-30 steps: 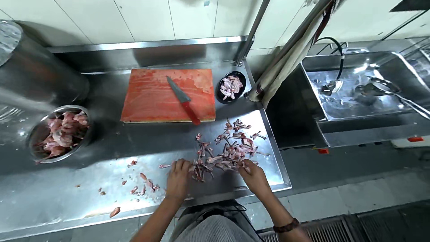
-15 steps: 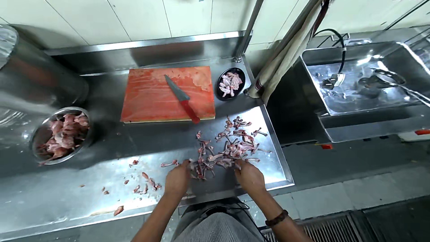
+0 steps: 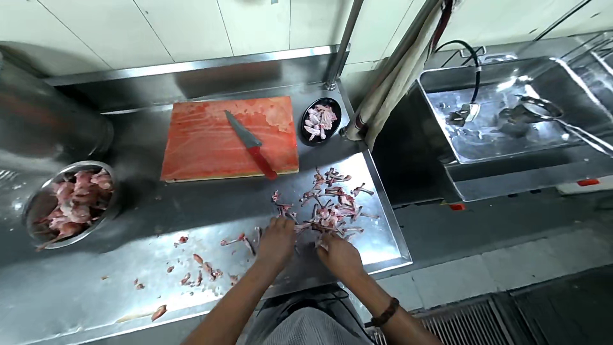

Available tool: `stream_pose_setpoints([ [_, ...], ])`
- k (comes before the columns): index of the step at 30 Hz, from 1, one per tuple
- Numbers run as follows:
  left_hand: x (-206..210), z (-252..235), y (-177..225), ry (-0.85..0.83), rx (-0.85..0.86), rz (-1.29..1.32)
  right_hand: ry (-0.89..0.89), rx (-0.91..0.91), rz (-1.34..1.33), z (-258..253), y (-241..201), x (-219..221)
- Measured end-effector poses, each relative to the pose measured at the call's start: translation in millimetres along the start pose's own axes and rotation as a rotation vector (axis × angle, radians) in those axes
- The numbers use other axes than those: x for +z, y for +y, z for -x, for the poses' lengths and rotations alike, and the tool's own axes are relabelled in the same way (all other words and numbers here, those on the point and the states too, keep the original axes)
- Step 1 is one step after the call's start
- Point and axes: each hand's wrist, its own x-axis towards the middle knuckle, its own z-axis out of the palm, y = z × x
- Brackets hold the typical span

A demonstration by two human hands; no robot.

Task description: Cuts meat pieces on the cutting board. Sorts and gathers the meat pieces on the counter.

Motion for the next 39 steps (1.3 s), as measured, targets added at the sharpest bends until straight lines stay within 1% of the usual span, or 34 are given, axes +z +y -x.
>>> stream_pose_setpoints([
  [1,8,-11,6,-0.046,0.019,-0.038,0.007,0.005,-0.065,5,9,-1],
  [3,19,-24,13,-0.078,0.044,-0.088,0.06,0.026,-0.194,11,28,-2],
  [5,19,-28,13,-0.068,0.041,-0.066,0.128,0.043,-0.284,13,45,-5],
  [7,11,-23,8,-0.086,0.01,-0.006,0.198,0.055,-0.33,15,56,-9],
  [10,-1,-8,-6,-0.022,-0.003,0.171,0.299,0.049,-0.327,10,61,-23],
  [11,-1,-3,-9,0.011,-0.004,0.229,0.308,0.06,-0.299,6,59,-29],
  [13,-3,4,-8,0.017,-0.008,0.306,0.324,0.087,-0.219,-8,51,-42],
  [15,-6,5,1,-0.015,0.005,0.332,0.289,0.121,-0.127,-26,40,-52],
  [18,-10,-6,20,-0.054,0.051,0.329,0.166,0.143,0.028,-47,25,-53],
  [20,-10,-20,31,-0.052,0.069,0.3,0.13,0.117,0.099,-47,20,-50],
  [22,-9,-34,43,-0.071,0.054,0.232,0.09,0.113,0.088,-41,25,-47],
  [24,-8,-46,55,-0.116,0.021,0.126,0.071,0.114,0.002,-32,38,-47],
  [28,4,-61,70,-0.153,0.008,-0.024,0.189,0.008,-0.254,-10,69,-39],
  [31,6,-63,76,-0.138,0.042,-0.1,0.128,-0.038,-0.415,-5,91,-26],
  [32,5,-64,78,-0.134,0.05,-0.115,0.117,-0.051,-0.505,-4,97,-22],
  [36,-10,-63,77,-0.233,-0.011,-0.101,0.027,-0.027,-1.118,15,99,-28],
  [37,-16,-59,73,-0.258,-0.029,-0.077,0.02,-0.022,-1.246,18,98,-29],
  [39,-26,-46,59,-0.251,-0.037,0.027,0.005,-0.029,-1.432,18,100,-28],
])
